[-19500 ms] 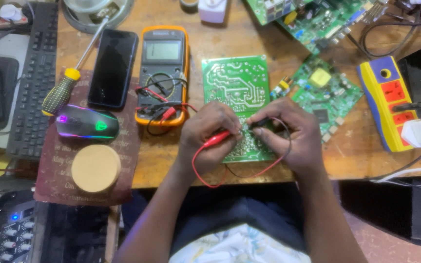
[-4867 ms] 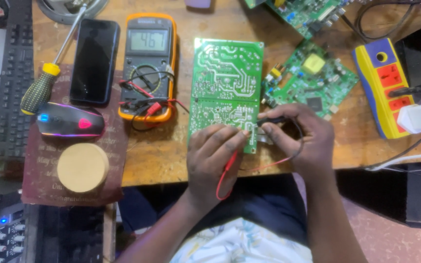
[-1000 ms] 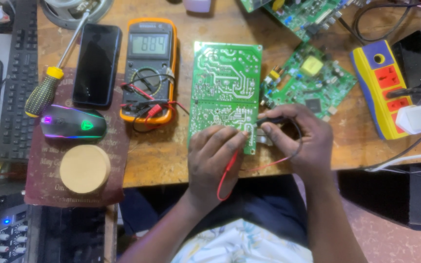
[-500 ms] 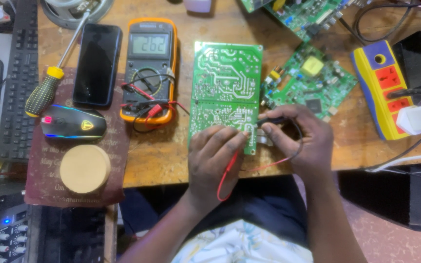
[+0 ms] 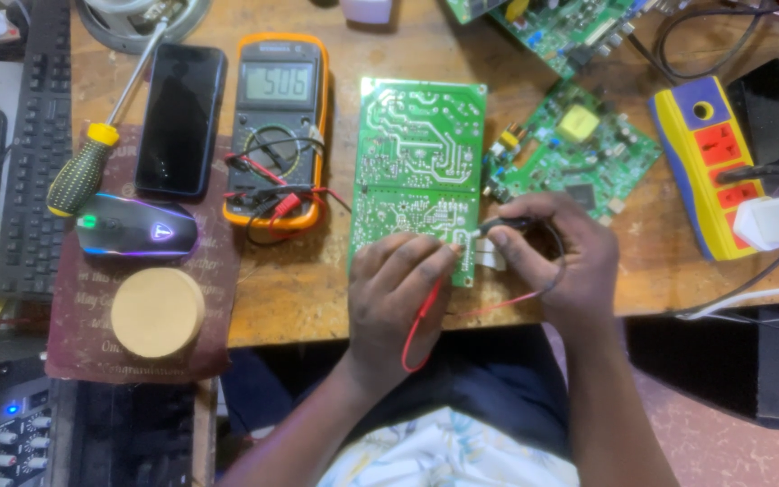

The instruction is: Testing electrical components on a circuit board using a digital multimeter to diagnose issues.

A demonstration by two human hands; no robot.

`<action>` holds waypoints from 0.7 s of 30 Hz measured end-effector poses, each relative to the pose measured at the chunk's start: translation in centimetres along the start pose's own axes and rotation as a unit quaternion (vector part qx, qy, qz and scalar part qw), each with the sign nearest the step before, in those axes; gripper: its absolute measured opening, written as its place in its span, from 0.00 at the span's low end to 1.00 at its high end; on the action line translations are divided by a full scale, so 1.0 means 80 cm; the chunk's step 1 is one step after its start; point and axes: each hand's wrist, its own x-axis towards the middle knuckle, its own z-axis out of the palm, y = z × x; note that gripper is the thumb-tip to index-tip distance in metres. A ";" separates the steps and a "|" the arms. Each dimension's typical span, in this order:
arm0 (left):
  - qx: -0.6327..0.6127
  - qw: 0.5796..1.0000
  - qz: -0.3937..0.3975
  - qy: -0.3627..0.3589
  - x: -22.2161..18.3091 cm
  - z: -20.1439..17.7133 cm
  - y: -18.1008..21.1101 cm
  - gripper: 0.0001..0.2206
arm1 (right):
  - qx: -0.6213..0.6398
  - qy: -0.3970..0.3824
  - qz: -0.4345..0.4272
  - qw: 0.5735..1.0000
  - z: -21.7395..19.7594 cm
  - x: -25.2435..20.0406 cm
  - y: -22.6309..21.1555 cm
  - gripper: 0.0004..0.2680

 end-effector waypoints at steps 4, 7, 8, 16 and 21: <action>0.006 1.000 -0.001 -0.002 0.001 -0.003 0.001 0.03 | 0.003 0.015 0.012 1.000 -0.004 -0.006 0.018 0.07; -0.040 0.999 -0.030 0.000 0.002 -0.009 0.004 0.03 | 0.024 0.022 0.019 0.999 -0.006 -0.012 0.026 0.07; -0.099 0.993 -0.065 0.007 0.004 -0.013 0.005 0.02 | 0.034 0.025 0.022 0.999 -0.003 -0.014 0.018 0.07; -0.057 0.985 -0.153 0.061 0.022 -0.055 -0.041 0.05 | 0.061 -0.007 0.032 0.998 -0.009 -0.012 0.022 0.07; -0.052 0.984 -0.162 0.046 0.015 -0.049 -0.047 0.08 | 0.015 -0.006 0.051 0.999 -0.008 -0.004 0.002 0.06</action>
